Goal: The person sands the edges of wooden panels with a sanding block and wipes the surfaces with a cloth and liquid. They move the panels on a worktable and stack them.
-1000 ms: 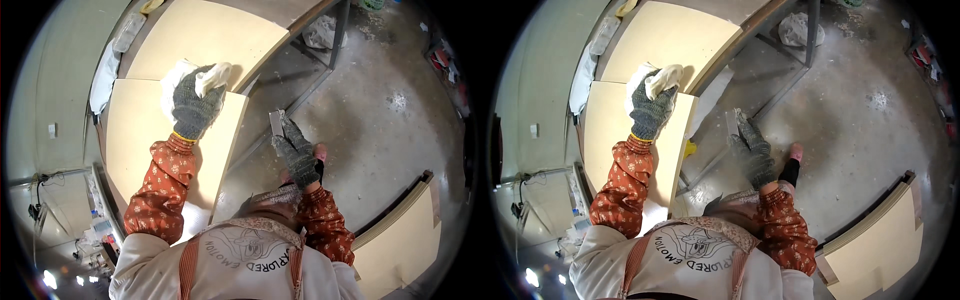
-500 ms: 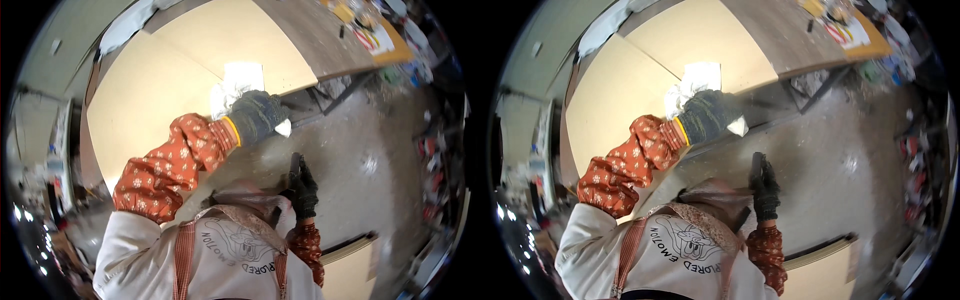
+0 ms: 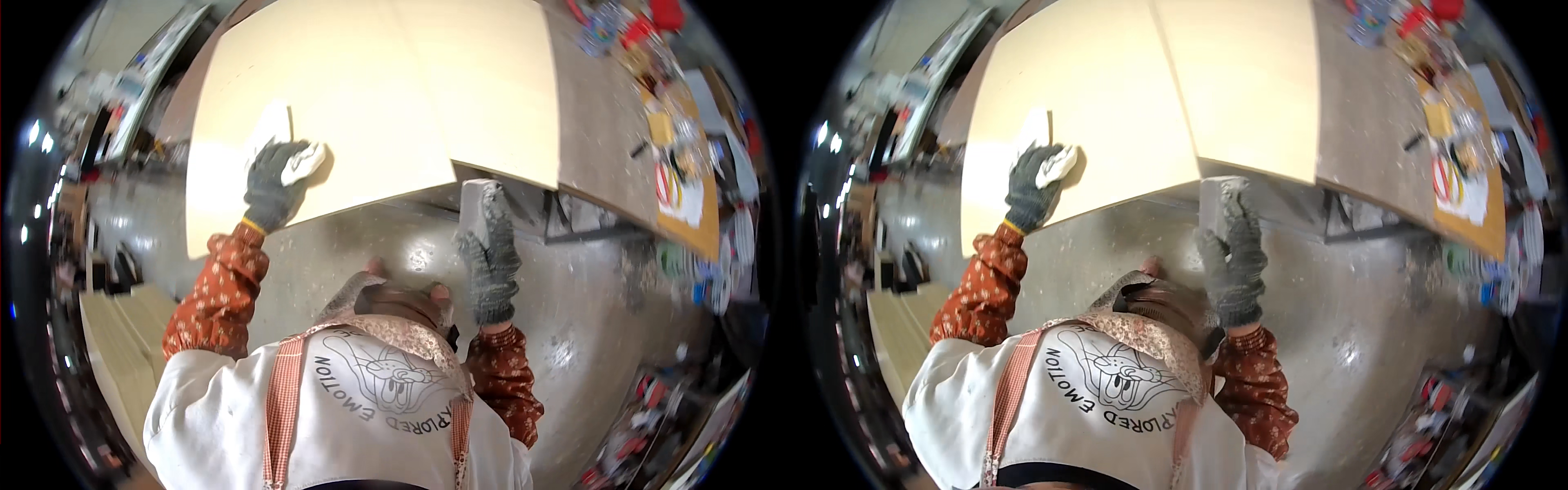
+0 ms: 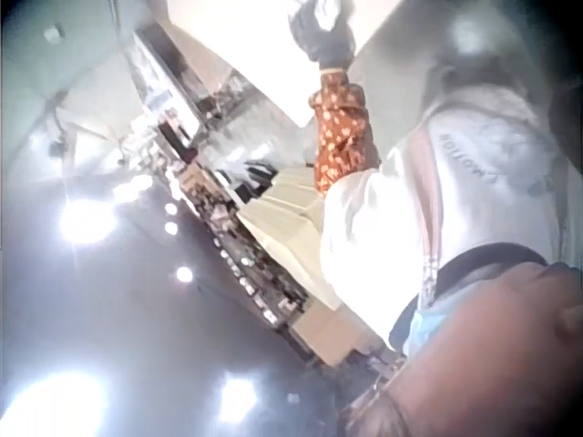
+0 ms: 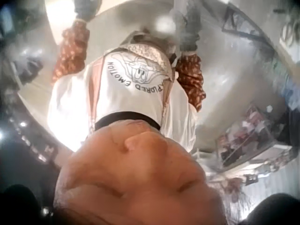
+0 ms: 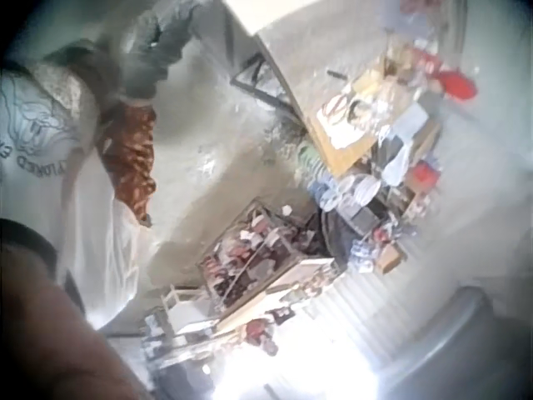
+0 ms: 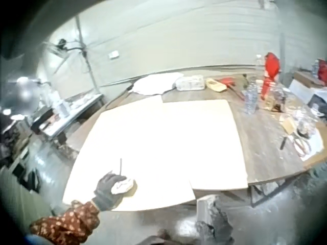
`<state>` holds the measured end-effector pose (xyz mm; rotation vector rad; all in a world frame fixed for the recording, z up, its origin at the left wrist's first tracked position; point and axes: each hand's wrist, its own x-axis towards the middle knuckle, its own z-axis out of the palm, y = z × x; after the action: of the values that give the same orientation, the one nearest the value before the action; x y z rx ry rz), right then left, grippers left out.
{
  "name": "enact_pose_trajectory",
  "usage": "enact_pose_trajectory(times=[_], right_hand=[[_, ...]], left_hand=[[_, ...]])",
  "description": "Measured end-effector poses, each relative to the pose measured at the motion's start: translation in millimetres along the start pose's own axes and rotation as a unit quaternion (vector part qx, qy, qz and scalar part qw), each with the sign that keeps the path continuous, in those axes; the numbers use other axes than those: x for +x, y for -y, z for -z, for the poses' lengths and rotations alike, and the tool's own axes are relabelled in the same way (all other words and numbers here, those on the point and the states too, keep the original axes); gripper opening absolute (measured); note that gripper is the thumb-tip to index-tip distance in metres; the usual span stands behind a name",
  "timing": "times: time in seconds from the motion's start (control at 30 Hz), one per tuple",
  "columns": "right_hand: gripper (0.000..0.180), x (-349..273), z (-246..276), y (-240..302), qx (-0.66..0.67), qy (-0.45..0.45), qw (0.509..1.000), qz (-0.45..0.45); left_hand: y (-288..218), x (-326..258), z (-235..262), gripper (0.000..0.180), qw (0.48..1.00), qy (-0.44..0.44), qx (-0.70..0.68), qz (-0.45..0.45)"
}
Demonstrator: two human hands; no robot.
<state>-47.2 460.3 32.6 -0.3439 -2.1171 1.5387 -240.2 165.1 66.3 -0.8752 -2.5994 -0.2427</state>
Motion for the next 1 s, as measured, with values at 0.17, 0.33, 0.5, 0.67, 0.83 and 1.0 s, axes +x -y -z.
enact_pose_trajectory(times=[0.17,0.33,0.5,0.67,0.83,1.0], right_hand=[[0.05,-4,-33,-76,0.025,0.015,0.998,-0.051],[0.049,-45,-27,-102,0.143,0.109,0.962,-0.206],[0.049,-31,-22,-51,-0.024,0.119,0.989,-0.085],[0.049,-20,-37,-29,-0.112,0.115,0.987,-0.016],[0.058,-32,-18,-93,-0.099,0.117,0.986,-0.064],[0.063,-58,-23,-94,-0.024,0.073,0.986,-0.145]], left_hand=[[59,-128,37,0.039,0.977,-0.024,0.135,0.165],[66,-178,45,0.034,0.947,-0.127,0.057,0.289],[-28,-115,-50,0.047,0.708,-0.324,-0.596,0.198],[-43,-102,-9,0.049,0.999,-0.039,-0.014,0.001],[7,-127,-5,0.048,0.994,-0.076,0.063,-0.051],[135,-222,37,0.046,0.963,-0.198,0.185,-0.001]])
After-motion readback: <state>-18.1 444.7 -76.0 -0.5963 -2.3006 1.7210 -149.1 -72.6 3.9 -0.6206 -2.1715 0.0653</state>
